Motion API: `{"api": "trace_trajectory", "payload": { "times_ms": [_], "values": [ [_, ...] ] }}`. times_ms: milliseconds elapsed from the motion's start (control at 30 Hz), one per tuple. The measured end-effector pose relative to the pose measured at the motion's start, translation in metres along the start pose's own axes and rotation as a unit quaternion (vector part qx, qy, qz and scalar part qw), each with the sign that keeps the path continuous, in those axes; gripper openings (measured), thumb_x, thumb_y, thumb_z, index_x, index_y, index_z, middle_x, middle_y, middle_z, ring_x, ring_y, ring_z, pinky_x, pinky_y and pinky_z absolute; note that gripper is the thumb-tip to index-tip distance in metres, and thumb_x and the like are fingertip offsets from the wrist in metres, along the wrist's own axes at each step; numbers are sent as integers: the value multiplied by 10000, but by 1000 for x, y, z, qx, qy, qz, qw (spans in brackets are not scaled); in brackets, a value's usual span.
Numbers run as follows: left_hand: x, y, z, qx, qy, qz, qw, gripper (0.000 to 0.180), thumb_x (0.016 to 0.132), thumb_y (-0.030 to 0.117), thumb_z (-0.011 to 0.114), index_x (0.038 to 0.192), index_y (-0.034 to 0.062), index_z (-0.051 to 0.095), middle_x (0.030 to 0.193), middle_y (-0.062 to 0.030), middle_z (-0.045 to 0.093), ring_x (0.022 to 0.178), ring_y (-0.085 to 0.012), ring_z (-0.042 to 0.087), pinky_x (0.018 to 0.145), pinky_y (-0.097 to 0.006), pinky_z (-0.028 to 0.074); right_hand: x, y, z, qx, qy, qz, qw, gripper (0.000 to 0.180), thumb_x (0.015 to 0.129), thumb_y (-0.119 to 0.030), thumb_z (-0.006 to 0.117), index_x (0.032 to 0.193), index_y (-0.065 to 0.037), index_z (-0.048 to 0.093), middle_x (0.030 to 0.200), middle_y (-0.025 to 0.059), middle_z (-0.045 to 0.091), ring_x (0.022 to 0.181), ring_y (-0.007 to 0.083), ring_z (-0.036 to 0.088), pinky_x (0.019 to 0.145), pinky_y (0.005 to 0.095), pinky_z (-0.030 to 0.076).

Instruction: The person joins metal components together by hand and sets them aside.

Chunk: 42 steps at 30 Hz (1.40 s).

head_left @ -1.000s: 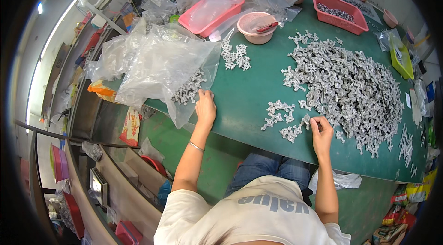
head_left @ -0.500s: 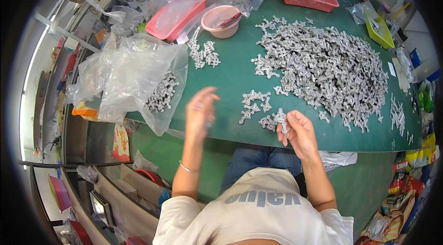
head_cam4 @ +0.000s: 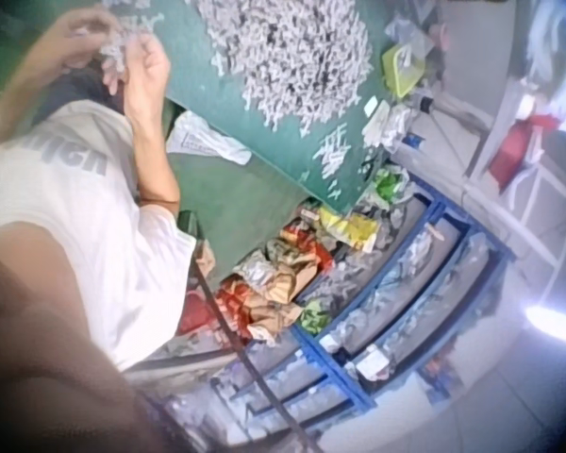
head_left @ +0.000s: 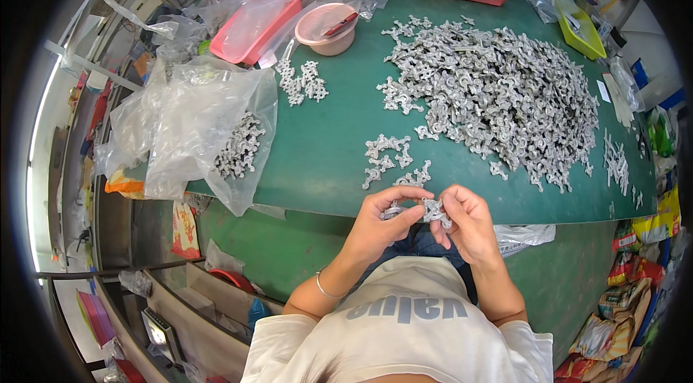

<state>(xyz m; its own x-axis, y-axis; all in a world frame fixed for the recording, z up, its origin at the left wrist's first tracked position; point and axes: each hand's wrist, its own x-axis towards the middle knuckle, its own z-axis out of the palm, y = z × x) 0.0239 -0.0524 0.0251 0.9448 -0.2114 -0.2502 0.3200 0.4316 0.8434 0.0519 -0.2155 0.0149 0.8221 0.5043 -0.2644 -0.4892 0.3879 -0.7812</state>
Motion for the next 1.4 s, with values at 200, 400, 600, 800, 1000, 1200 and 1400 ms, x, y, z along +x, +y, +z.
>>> {"api": "trace_trajectory", "payload": {
  "times_ms": [200, 400, 600, 800, 1000, 1200, 1400],
  "values": [
    [-6, 7, 10, 25, 47, 38, 998, 173, 787, 51, 592, 958, 24, 586, 791, 17, 551, 517, 9, 387, 411, -138, 267, -15, -8, 1, 9, 7, -36, 999, 176, 881, -122, 459, 946, 33, 513, 747, 130, 600, 549, 133, 559, 392, 206, 412],
    [-10, 10, 17, 78, 52, 58, 994, 158, 788, 35, 581, 945, 16, 586, 822, 1, 572, 564, 9, 425, 456, -136, 313, -25, -15, 2, 44, -18, -35, 998, 160, 854, -56, 479, 971, 46, 517, 783, 149, 603, 588, 138, 567, 420, 216, 441],
    [-8, 6, 22, 82, 36, 94, 992, 189, 814, 46, 542, 986, -29, 517, 752, -27, 504, 465, -17, 337, 399, -169, 226, -30, -16, 5, -42, 21, -90, 995, 135, 841, -27, 488, 954, 42, 514, 784, 152, 605, 591, 139, 569, 433, 217, 448],
    [10, -41, 42, 65, 167, 264, 948, 222, 856, 131, 481, 1034, -1, 461, 905, -58, 460, 601, -70, 422, 531, -200, 364, 4, 20, 1, 201, 105, -126, 966, 178, 860, -139, 506, 998, -41, 453, 867, 99, 582, 840, 180, 541, 791, 316, 414],
    [26, -46, 65, 397, 109, 404, 817, 303, 657, 5, 566, 959, 7, 551, 919, -144, 470, 861, -296, 442, 855, -403, 342, 7, 29, -2, 329, 46, -13, 943, 241, 893, -242, 391, 1008, -35, 440, 906, 34, 482, 881, 179, 481, 783, 304, 417],
    [38, -56, 53, 370, 101, 564, 731, 303, 642, -36, 560, 941, 12, 548, 982, -144, 446, 860, -286, 453, 810, -398, 386, 19, 50, -25, 507, -186, 6, 842, 237, 898, -230, 396, 1043, -55, 460, 943, 36, 501, 903, 163, 480, 776, 251, 412],
    [28, -34, 41, 285, 188, 452, 825, 357, 717, -74, 510, 1067, -9, 484, 1002, -104, 445, 869, -193, 461, 771, -304, 412, 9, 23, -14, 300, 38, -20, 953, 114, 878, -171, 434, 923, -69, 459, 714, 34, 506, 500, 104, 426, 470, 213, 334]
  ]
}}
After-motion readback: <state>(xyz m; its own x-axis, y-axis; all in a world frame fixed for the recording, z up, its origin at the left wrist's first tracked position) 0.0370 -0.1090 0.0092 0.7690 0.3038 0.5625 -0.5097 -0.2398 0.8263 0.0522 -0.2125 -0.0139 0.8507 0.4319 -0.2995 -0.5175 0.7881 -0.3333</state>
